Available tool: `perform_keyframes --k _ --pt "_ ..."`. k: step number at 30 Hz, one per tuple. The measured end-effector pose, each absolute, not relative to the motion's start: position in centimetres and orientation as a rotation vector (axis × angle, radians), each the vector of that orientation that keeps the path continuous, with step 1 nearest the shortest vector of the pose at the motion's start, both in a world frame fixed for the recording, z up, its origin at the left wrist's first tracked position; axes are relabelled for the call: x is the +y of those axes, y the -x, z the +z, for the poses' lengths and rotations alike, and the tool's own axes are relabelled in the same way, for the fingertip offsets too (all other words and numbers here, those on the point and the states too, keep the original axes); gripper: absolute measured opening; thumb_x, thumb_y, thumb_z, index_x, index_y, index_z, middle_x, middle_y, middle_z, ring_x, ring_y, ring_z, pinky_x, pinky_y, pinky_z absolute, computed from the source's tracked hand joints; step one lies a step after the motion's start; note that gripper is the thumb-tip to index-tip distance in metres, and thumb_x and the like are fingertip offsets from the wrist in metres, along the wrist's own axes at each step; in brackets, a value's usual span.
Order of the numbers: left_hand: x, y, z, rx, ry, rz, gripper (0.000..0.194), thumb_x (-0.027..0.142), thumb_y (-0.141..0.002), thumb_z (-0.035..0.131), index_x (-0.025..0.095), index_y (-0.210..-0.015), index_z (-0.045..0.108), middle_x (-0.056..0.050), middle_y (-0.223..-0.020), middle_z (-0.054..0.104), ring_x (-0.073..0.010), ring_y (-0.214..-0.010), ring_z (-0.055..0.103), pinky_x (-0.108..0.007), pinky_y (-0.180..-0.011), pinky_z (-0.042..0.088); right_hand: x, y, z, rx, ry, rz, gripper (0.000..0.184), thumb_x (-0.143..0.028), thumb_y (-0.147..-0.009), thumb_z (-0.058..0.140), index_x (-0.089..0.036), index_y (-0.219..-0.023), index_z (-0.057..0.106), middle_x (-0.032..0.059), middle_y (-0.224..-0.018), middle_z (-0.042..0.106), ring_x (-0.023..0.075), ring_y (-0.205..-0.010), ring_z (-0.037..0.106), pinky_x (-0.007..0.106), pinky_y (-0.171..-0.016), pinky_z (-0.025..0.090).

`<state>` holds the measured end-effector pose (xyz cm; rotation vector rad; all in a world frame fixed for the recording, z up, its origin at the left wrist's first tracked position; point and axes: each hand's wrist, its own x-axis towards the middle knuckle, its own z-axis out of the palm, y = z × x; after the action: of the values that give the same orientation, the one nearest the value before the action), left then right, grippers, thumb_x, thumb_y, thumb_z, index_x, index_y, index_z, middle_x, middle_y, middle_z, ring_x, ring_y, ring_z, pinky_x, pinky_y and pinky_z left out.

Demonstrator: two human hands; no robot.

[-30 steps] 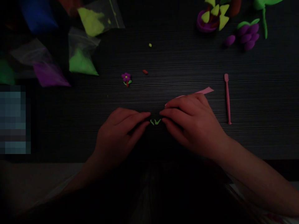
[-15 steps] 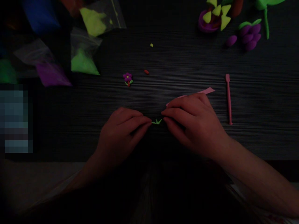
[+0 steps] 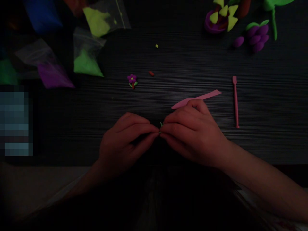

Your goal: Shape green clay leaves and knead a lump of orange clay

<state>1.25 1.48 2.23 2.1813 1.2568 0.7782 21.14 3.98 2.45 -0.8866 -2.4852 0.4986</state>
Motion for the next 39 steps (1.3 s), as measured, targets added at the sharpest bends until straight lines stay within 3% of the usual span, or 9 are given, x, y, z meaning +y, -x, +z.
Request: perform_keyframes --k 11,22,32,39 --pt "1.1 -1.2 1.5 1.251 -2.284 0.805 0.011 0.022 -0.08 0.052 0.022 -0.089 0.06 -0.001 -0.083 0.064 -0.0126 -0.079 0.055 -0.029 -0.073 0.043 3.9 -21.0 2.7 -2.467 0.901 0.537 0.014 -0.019 -0.075 0.061 -0.019 -0.088 0.058 0.003 -0.087 0.065 0.0163 -0.081 0.058 0.038 -0.077 0.04" --pt "1.9 -1.2 2.0 1.417 -2.221 0.823 0.006 0.018 -0.078 0.053 0.018 -0.078 0.059 0.0 -0.077 0.063 -0.0118 -0.076 0.055 -0.027 -0.072 0.043 3.9 -21.1 2.7 -2.451 0.841 0.628 0.015 -0.019 -0.073 0.062 -0.019 -0.088 0.058 0.0026 -0.087 0.065 0.0155 -0.08 0.058 0.038 -0.077 0.041" --pt "2.2 0.0 1.4 1.726 -2.16 0.856 0.014 0.024 -0.082 0.05 0.023 -0.089 0.062 -0.001 -0.083 0.064 -0.0172 -0.081 0.056 -0.035 -0.077 0.042 4.1 -21.3 2.9 -2.448 0.94 0.541 0.014 -0.019 -0.075 0.06 -0.019 -0.088 0.059 0.0034 -0.087 0.065 0.0173 -0.083 0.059 0.038 -0.077 0.041" --pt "2.4 1.1 1.2 1.744 -2.147 0.784 0.021 0.022 -0.083 0.048 0.022 -0.099 0.061 -0.002 -0.091 0.064 -0.0169 -0.085 0.056 -0.034 -0.079 0.042 4.1 -21.3 2.5 -2.446 0.945 0.526 0.013 -0.02 -0.075 0.06 -0.02 -0.088 0.059 0.0029 -0.088 0.065 0.0179 -0.085 0.059 0.038 -0.078 0.04"
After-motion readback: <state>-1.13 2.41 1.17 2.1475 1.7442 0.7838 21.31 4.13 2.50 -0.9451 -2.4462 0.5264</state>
